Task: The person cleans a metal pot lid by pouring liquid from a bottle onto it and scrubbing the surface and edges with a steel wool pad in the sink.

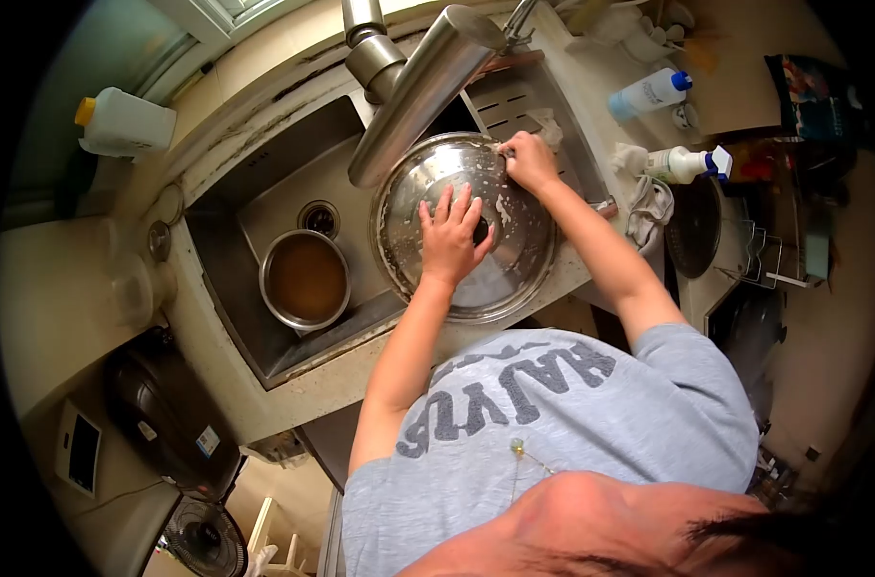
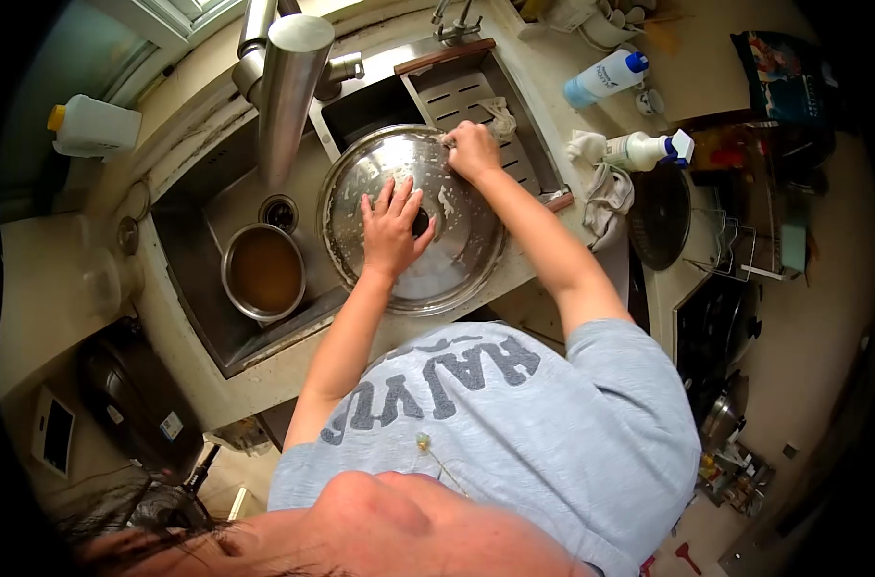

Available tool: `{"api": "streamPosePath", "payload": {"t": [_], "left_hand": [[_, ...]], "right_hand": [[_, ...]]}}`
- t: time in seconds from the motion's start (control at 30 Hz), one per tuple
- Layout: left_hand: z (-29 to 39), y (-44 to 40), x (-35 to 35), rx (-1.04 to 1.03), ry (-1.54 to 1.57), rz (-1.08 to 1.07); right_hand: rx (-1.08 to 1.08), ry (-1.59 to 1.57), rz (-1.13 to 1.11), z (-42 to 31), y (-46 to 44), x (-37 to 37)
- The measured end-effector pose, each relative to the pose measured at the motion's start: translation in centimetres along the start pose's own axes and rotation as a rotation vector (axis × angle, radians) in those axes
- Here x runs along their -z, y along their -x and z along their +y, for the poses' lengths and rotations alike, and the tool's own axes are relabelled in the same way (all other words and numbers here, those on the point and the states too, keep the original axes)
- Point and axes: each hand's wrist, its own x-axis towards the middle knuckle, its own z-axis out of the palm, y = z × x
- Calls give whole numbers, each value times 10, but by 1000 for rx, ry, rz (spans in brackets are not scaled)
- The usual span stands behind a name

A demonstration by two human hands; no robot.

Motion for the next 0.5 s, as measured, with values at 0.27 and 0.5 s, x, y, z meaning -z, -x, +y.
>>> {"api": "streamPosePath", "payload": {"t": [0.27, 0.5], "left_hand": [[0, 0, 2, 9, 9, -4], [-2, -2, -1, 12, 4, -11]], "right_hand": [[60, 123, -22, -16, -3, 8], [52, 19, -88, -9, -7, 5]]}}
